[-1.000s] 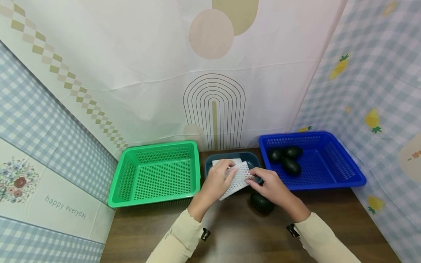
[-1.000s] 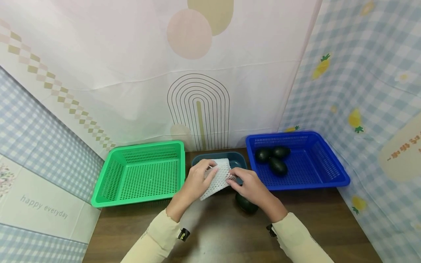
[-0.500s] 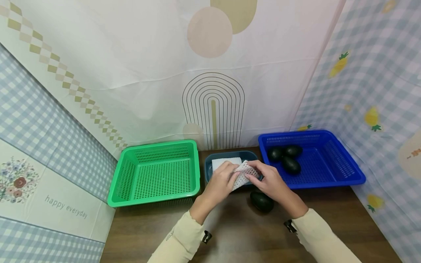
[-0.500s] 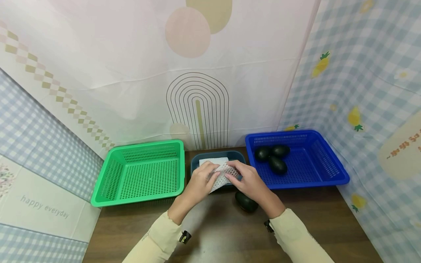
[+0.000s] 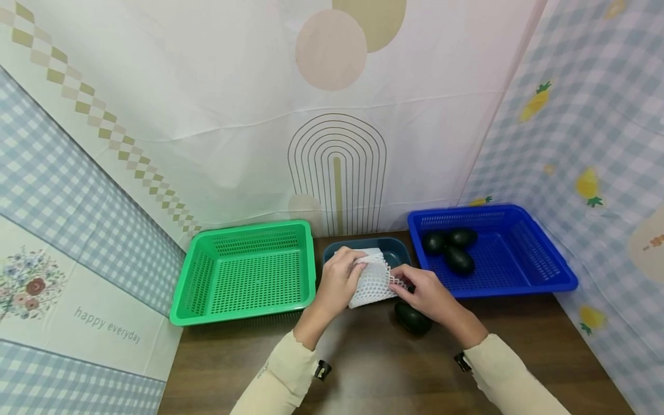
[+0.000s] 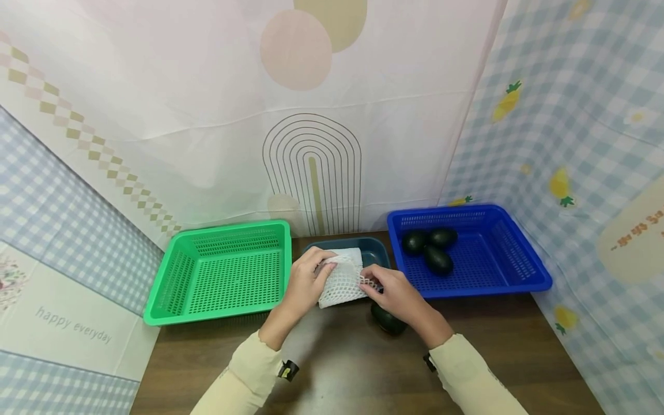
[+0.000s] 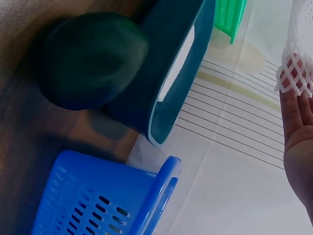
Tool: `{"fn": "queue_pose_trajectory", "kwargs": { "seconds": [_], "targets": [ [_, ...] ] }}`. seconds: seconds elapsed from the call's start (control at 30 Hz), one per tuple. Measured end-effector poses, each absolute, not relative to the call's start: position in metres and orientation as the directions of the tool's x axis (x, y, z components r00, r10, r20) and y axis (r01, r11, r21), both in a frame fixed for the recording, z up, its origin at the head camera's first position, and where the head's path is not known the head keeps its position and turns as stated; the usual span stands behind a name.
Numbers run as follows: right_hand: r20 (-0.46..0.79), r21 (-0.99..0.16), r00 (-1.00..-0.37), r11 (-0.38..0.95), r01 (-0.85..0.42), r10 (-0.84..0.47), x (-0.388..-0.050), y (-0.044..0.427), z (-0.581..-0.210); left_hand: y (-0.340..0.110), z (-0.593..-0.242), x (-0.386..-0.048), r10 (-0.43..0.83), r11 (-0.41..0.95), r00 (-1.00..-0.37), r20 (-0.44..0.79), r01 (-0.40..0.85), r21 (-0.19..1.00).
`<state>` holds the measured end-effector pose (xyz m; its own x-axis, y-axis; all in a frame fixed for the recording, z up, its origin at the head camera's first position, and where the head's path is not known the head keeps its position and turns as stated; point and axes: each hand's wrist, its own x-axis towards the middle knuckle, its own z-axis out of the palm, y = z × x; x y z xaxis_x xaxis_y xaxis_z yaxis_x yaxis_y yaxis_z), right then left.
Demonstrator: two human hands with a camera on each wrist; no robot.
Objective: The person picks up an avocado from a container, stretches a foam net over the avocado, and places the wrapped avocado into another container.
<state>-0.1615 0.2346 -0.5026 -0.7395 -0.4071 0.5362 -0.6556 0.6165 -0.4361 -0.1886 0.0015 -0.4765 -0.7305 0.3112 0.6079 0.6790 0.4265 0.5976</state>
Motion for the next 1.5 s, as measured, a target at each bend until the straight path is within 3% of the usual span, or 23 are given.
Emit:
{"fn": "queue_pose_trajectory", "kwargs": {
  "seconds": [0.17, 0.53, 0.73, 0.9, 1.17, 1.5],
  "targets": [
    [0.544, -0.438, -0.725, 0.594, -0.675, -0.423, -0.160, 0.236, -0.504, -0.001, -0.478, -0.188, 0.341, 0.446, -0.773, 0.535, 0.634, 0.631],
    [0.626, -0.334, -0.642, 0.592, -0.733, -0.442, -0.163, 0.233, -0.480, 0.002, -0.487, -0.185, 0.441, 0.396, -0.874, 0.205, 0.394, 0.829],
    [0.637, -0.281, -0.618, 0.607, -0.743, -0.461, -0.162, 0.231, -0.473, 0.009, -0.492, -0.182, 0.428, 0.490, -0.895, 0.121, 0.343, 0.802],
    [0.640, -0.264, -0.608, 0.609, -0.748, -0.470, -0.159, 0.227, -0.469, 0.011, -0.497, -0.180, 0.417, 0.545, -0.898, 0.137, 0.368, 0.753],
    [0.574, -0.374, -0.735, 0.683, -0.627, -0.361, -0.148, 0.235, -0.476, 0.007, -0.502, -0.179, 0.377, 0.546, -0.909, 0.179, 0.374, 0.749],
    [0.500, -0.451, -0.819, 0.722, -0.525, -0.282, -0.133, 0.247, -0.510, -0.002, -0.503, -0.181, 0.322, 0.572, -0.918, 0.233, 0.385, 0.725]
  ]
}}
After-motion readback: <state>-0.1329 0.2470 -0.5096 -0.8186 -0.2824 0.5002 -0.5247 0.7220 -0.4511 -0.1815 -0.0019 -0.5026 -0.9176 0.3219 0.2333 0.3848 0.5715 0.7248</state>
